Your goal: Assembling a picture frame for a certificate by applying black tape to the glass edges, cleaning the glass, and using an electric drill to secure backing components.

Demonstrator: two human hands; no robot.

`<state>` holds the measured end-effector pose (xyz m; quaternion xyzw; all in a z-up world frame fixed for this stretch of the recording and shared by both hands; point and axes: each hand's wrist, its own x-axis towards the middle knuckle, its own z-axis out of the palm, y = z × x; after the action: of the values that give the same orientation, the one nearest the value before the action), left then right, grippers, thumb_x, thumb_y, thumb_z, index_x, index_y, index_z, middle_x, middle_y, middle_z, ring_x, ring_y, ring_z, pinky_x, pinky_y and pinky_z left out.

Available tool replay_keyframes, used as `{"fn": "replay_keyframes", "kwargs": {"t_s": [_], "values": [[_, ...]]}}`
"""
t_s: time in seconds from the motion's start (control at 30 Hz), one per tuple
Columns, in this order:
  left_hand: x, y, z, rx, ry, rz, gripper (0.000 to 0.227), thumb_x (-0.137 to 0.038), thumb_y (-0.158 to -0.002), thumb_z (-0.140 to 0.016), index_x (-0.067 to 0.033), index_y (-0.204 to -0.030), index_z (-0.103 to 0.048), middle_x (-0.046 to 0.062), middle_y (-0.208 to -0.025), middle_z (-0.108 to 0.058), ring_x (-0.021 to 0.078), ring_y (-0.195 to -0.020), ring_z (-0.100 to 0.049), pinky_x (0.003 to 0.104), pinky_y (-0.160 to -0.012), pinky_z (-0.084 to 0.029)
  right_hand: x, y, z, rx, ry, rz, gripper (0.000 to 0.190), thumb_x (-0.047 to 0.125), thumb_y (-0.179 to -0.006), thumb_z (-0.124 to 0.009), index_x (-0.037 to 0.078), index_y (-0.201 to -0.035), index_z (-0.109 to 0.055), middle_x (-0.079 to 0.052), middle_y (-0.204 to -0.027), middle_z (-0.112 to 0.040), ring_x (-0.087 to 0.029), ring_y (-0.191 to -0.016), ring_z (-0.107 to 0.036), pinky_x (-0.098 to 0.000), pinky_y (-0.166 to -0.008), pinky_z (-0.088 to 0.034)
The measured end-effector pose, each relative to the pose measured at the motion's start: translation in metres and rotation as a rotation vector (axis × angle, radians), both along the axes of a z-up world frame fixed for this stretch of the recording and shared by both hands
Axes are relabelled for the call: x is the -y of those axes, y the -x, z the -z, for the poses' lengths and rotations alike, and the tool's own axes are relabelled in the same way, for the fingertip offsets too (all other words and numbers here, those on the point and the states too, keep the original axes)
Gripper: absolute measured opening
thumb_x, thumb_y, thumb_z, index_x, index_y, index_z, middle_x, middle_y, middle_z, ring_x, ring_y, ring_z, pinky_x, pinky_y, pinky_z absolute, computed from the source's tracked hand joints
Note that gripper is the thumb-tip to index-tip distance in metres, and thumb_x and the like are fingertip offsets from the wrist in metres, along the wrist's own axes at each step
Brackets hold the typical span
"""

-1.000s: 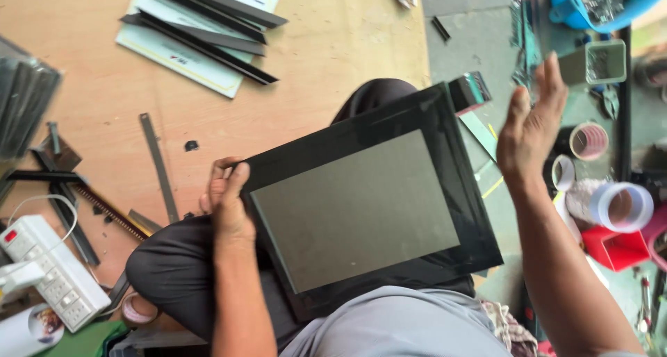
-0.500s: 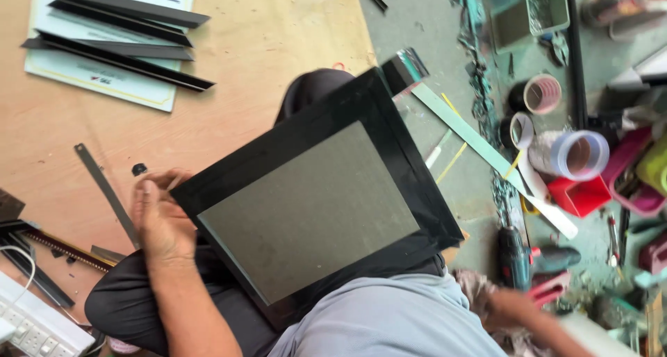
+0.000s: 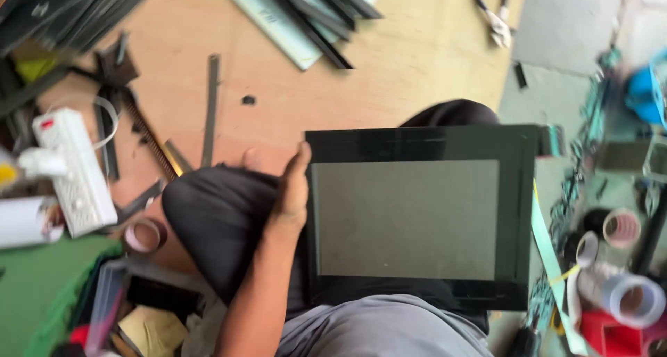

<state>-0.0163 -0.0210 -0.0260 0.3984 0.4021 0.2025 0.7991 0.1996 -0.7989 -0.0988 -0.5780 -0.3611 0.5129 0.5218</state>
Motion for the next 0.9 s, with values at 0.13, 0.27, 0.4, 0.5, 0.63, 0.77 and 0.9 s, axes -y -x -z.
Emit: {"fn": "replay_keyframes", "kwargs": {"t_s": [0.13, 0.27, 0.4, 0.5, 0.63, 0.77, 0.9], "values": [[0.0, -0.001, -0.01, 0.09, 0.271, 0.104, 0.081, -0.058, -0.098, -0.051, 0.0062, -0.148, -0.045, 0.02, -0.144, -0.056, 0.0281, -0.135, -0.052, 0.038, -0.11, -0.044, -0.181, -0.01, -0.042, -0.483, 0.089, 0.38, 0.034, 0.025, -0.098, -0.059, -0.006, -0.11, -0.057, -0.02, -0.1, -0.061, -0.028, -0.086, -0.064, -0.0373, -0.072, -0.056], [-0.002, -0.003, -0.013, 0.22, 0.449, 0.137, 0.08, -0.062, -0.098, -0.041, -0.0014, -0.151, -0.038, 0.022, -0.137, -0.057, 0.03, -0.126, -0.057, 0.041, -0.1, -0.051, -0.512, 0.086, -0.185, -0.845, -0.057, 0.803, 0.024, 0.022, -0.106, -0.066, -0.001, -0.107, -0.061, -0.015, -0.108, -0.064, -0.026, -0.089, -0.066, -0.0402, -0.073, -0.057], [-0.002, 0.0, -0.008, 0.351, 0.346, 0.121, 0.079, -0.061, -0.102, -0.036, -0.0021, -0.154, -0.039, 0.014, -0.146, -0.054, 0.0203, -0.13, -0.057, 0.036, -0.108, -0.05, -0.599, 0.103, -0.174, -0.424, -0.165, 0.725, 0.02, 0.014, -0.106, -0.06, -0.002, -0.112, -0.07, -0.014, -0.104, -0.073, -0.022, -0.092, -0.068, -0.0352, -0.082, -0.057], [-0.002, -0.003, 0.007, 0.219, 0.203, 0.149, 0.076, -0.061, -0.105, -0.033, -0.0026, -0.152, -0.044, 0.012, -0.147, -0.058, 0.0152, -0.13, -0.058, 0.031, -0.11, -0.046, -0.637, 0.1, -0.174, 0.662, -0.096, 0.269, 0.022, 0.007, -0.103, -0.06, -0.002, -0.12, -0.071, -0.017, -0.126, -0.07, -0.029, -0.12, -0.065, -0.0365, -0.1, -0.055], [-0.005, -0.007, 0.006, 0.354, 0.228, 0.24, 0.082, -0.065, -0.108, -0.025, 0.0042, -0.139, -0.056, 0.017, -0.129, -0.068, 0.0228, -0.118, -0.067, 0.036, -0.102, -0.052, -0.672, 0.107, -0.172, 1.3, -0.178, -0.142, 0.047, 0.021, -0.094, -0.069, -0.004, -0.133, -0.062, -0.02, -0.147, -0.054, -0.033, -0.146, -0.044, -0.0445, -0.114, -0.037], [-0.006, -0.003, -0.006, 0.305, 0.162, 0.192, 0.077, -0.063, -0.105, -0.027, -0.0006, -0.142, -0.054, 0.012, -0.133, -0.067, 0.0211, -0.124, -0.064, 0.037, -0.105, -0.051, -0.677, 0.114, -0.175, 1.407, -0.067, -0.077, 0.057, 0.025, -0.098, -0.064, -0.004, -0.146, -0.054, -0.02, -0.158, -0.046, -0.03, -0.151, -0.04, -0.044, -0.124, -0.027], [0.001, -0.007, -0.024, 0.427, 0.274, 0.128, 0.069, -0.057, -0.104, -0.039, -0.002, -0.145, -0.05, 0.006, -0.139, -0.064, 0.0175, -0.129, -0.058, 0.034, -0.113, -0.045, -0.651, 0.095, -0.176, 1.385, 0.069, -0.004, 0.057, 0.027, -0.096, -0.065, -0.007, -0.141, -0.057, -0.024, -0.155, -0.047, -0.033, -0.149, -0.04, -0.0462, -0.123, -0.027]]}}
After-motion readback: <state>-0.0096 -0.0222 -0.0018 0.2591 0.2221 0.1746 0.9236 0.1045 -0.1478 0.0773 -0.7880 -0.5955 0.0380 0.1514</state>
